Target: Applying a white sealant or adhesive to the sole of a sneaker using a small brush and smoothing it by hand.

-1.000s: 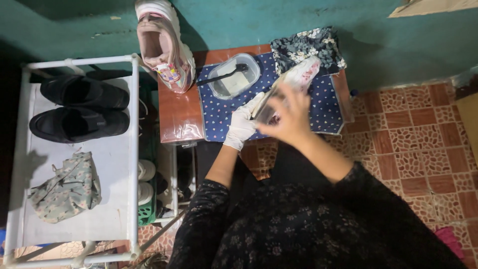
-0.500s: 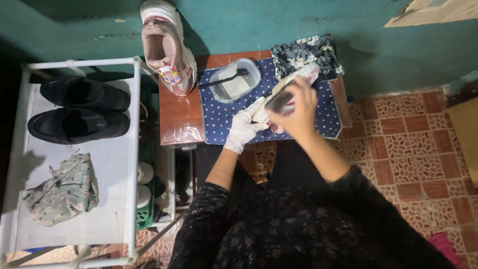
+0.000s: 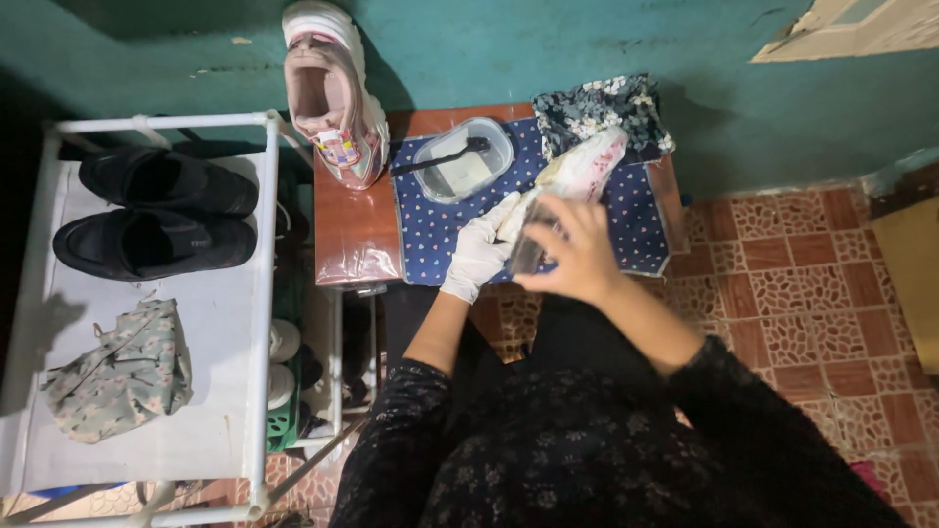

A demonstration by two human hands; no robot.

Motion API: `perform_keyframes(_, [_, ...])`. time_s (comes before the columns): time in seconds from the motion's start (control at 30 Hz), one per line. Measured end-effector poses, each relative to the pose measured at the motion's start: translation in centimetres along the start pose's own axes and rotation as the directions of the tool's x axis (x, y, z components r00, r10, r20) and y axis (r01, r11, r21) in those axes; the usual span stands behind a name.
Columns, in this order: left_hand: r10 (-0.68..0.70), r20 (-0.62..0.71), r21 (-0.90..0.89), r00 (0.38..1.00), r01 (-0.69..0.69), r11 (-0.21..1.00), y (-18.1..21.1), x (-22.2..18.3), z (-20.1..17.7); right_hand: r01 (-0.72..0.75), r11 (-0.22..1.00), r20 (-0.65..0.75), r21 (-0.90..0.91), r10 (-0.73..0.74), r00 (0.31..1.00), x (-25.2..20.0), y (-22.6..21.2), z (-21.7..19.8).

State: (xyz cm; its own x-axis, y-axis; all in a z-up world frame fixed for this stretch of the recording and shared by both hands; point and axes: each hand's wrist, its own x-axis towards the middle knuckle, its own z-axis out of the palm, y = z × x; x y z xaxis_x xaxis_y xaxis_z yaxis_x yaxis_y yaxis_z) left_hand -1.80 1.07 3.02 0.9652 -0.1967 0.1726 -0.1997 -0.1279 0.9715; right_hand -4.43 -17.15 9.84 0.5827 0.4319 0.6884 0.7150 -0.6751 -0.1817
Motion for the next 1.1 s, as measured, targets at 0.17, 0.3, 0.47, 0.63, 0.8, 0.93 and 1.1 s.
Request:
perform_keyframes(0.17, [-0.094,0.007,-0.232,0.996,0.093,0.968,-4.5,0.5,1.2,-0.253,0.954,-0.098,0.162,0.270,0.958,0.7,4.5,0.0])
perform_keyframes(0.3, [-0.060,0.034,-0.052,0.998,0.062,0.997,-3.0,0.6,0.6,-0.200,0.978,-0.007,0.053,0.201,0.980,0.4,0.3,-0.8])
perform_keyframes(0.47, [-0.122,0.002,-0.221,0.993,0.119,0.968,-3.7,0.5,1.2,-0.321,0.943,-0.059,0.087,0.327,0.943,1.9,4.4,-0.4])
perform_keyframes(0.63, [-0.099,0.000,0.021,0.995,0.099,0.995,-2.0,0.8,1.0,-0.240,0.967,0.059,0.086,0.235,0.970,3.4,-0.1,-2.5])
perform_keyframes(0.8, [-0.165,0.003,-0.205,0.986,0.162,0.965,-3.1,1.0,0.8,-0.404,0.907,0.034,0.114,0.403,0.914,2.7,4.2,-1.5])
perform_keyframes(0.93, [-0.161,0.026,-0.058,0.987,0.162,0.985,-1.3,0.9,0.5,-0.334,0.942,0.088,0.024,0.331,0.940,2.4,0.2,-2.2])
perform_keyframes(1.1, [-0.204,0.010,-0.243,0.979,0.200,0.949,-1.8,1.0,0.6,-0.454,0.889,-0.001,-0.055,0.455,0.890,1.1,4.1,-0.7])
